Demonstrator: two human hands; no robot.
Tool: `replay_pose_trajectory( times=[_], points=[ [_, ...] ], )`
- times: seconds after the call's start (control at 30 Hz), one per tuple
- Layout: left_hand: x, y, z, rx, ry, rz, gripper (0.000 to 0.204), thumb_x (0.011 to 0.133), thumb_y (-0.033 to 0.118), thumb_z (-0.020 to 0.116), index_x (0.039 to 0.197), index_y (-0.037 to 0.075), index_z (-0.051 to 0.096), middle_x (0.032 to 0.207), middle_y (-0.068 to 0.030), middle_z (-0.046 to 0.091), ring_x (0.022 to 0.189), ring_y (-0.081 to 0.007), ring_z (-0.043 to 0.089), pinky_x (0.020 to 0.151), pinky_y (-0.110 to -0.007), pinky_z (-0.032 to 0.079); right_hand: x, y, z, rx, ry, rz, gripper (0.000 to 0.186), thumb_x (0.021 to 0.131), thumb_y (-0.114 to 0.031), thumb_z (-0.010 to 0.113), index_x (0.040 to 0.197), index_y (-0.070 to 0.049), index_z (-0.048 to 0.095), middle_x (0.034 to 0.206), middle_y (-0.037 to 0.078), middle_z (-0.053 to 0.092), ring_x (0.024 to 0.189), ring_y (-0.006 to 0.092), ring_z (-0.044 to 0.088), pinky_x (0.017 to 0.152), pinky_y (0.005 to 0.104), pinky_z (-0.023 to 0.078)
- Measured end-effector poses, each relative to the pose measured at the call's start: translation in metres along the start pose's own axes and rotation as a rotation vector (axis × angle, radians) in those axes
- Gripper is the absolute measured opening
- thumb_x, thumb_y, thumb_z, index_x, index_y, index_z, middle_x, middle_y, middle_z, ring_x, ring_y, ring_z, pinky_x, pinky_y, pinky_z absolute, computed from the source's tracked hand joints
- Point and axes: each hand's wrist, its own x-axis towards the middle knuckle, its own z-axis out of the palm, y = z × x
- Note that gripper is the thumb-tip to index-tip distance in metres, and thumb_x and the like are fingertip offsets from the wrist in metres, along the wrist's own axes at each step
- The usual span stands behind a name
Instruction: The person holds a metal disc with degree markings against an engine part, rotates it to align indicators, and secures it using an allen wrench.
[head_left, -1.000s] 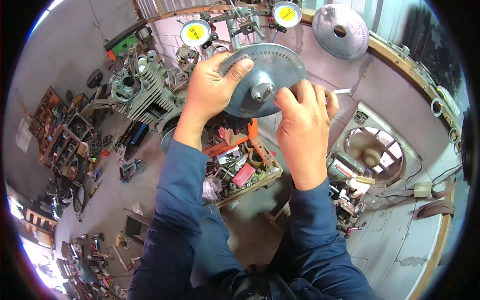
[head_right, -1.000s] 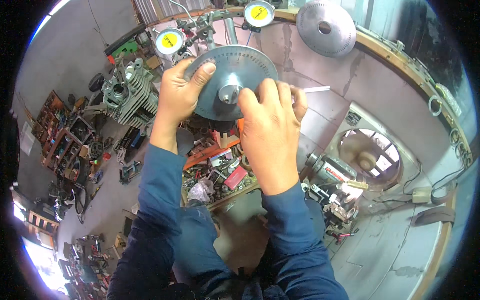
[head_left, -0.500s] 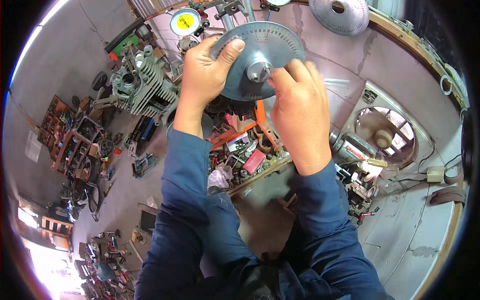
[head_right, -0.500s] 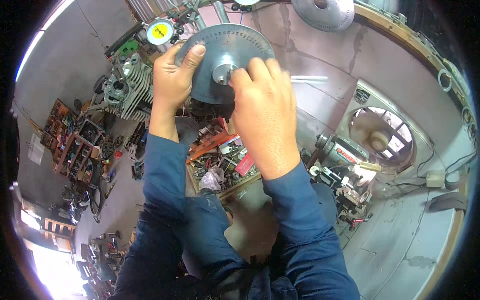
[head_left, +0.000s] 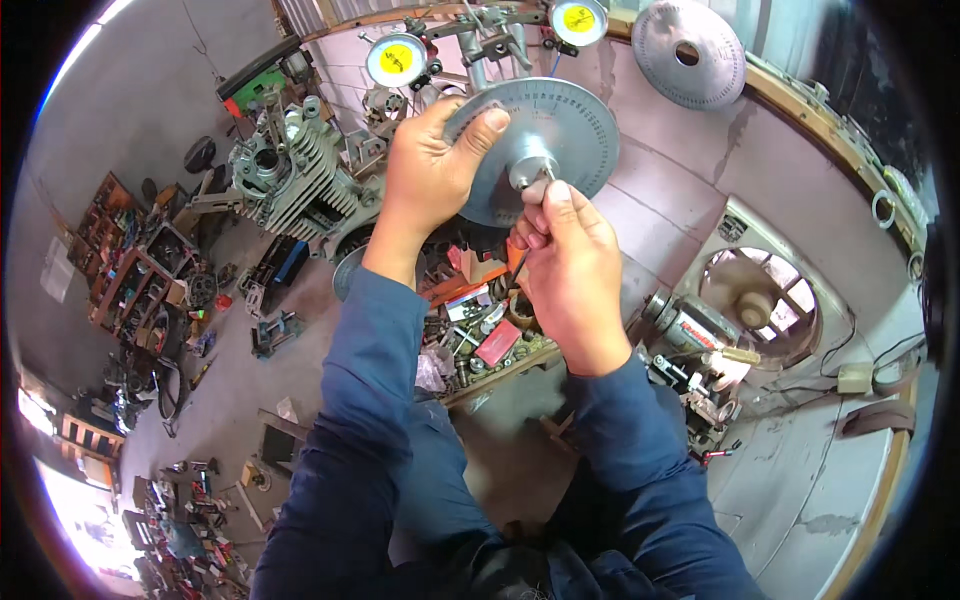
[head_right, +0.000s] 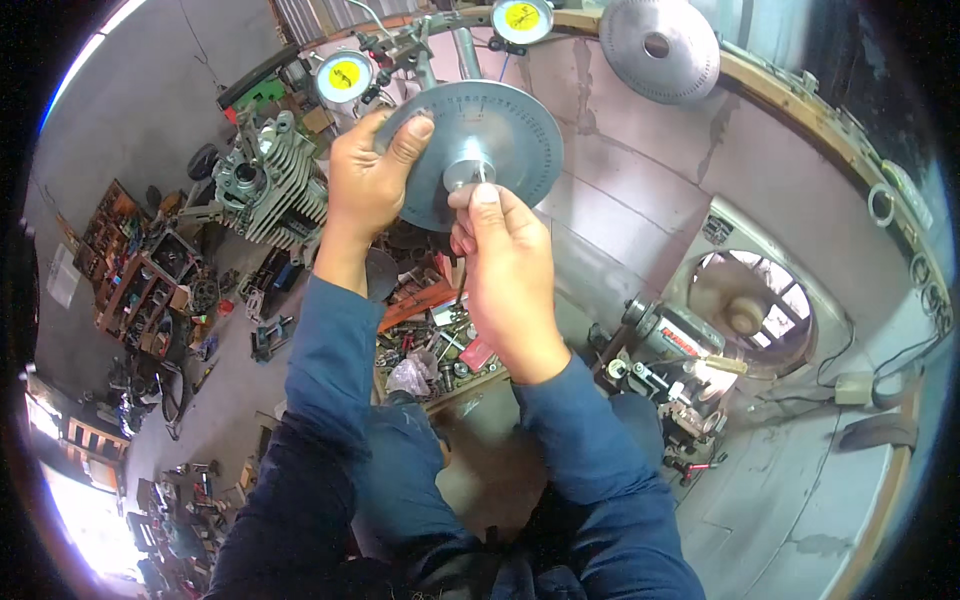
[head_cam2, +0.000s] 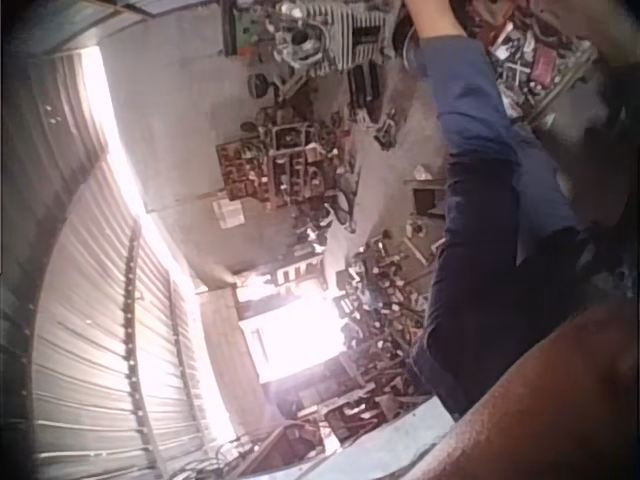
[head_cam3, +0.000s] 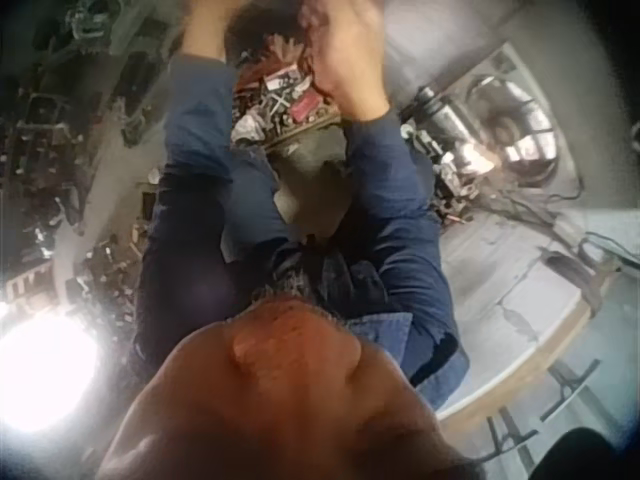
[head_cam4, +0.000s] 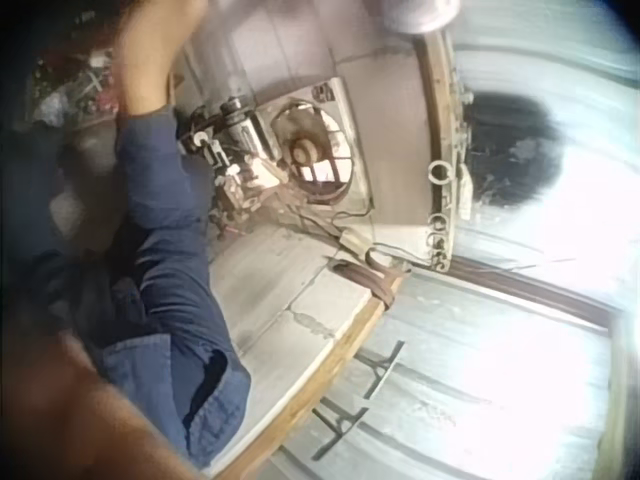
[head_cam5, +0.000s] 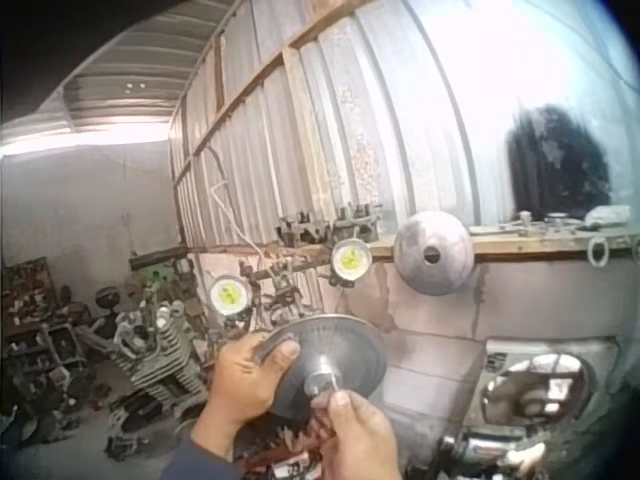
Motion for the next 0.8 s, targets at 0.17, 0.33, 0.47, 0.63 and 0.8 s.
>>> replay_pose_trajectory(
  times=[0.17,0.33,0.47,0.63,0.8],
  points=[
    [0.000,0.001,-0.002,0.019,-0.035,-0.059,0.030,0.095,0.027,0.075,0.105,-0.002,0.072,0.089,0.0000,0.071,0.079,-0.0065,0.060,0.070,-0.025,0.051,0.003,-0.009,-0.008,-1.038,0.010,-0.635,0.024,0.102,-0.018,0.057,0.084,-0.001,0.059,0.069,0.006,0.051,0.061,0.0239,0.050,0.058,0.0379,0.041],
    [0.001,0.006,-0.001,0.021,-0.038,-0.055,0.030,0.094,0.027,0.076,0.103,-0.001,0.072,0.087,0.0007,0.070,0.077,-0.0059,0.059,0.068,-0.024,0.050,0.011,-0.033,-0.016,-1.566,-0.250,-0.719,0.023,0.093,-0.015,0.063,0.075,-0.003,0.054,0.072,0.015,0.052,0.068,0.0379,0.054,0.063,0.0465,0.043],
    [0.001,0.005,-0.003,0.016,-0.053,-0.060,0.029,0.094,0.027,0.076,0.102,-0.001,0.072,0.086,0.0008,0.070,0.076,-0.0057,0.059,0.067,-0.024,0.050,0.013,-0.033,-0.018,-1.609,-0.253,-0.776,0.023,0.089,-0.016,0.066,0.074,-0.004,0.054,0.072,0.013,0.051,0.071,0.0358,0.054,0.065,0.0452,0.041],
    [0.001,0.003,-0.002,-0.025,-0.043,-0.072,0.028,0.094,0.025,0.077,0.103,-0.001,0.072,0.086,0.0000,0.070,0.076,-0.0059,0.059,0.067,-0.024,0.050,0.011,-0.032,-0.010,-1.739,-0.209,-0.893,0.019,0.084,-0.013,0.070,0.075,-0.006,0.055,0.074,0.011,0.051,0.073,0.0333,0.053,0.066,0.0437,0.041],
    [0.001,0.005,0.000,-0.038,-0.050,-0.097,0.028,0.094,0.024,0.077,0.104,-0.001,0.072,0.086,0.0000,0.070,0.076,-0.0058,0.059,0.066,-0.024,0.050,0.007,-0.030,-0.002,-1.828,-0.162,-0.984,0.015,0.081,-0.010,0.071,0.076,-0.006,0.058,0.076,0.011,0.051,0.075,0.0329,0.053,0.069,0.0431,0.041]
  ],
)
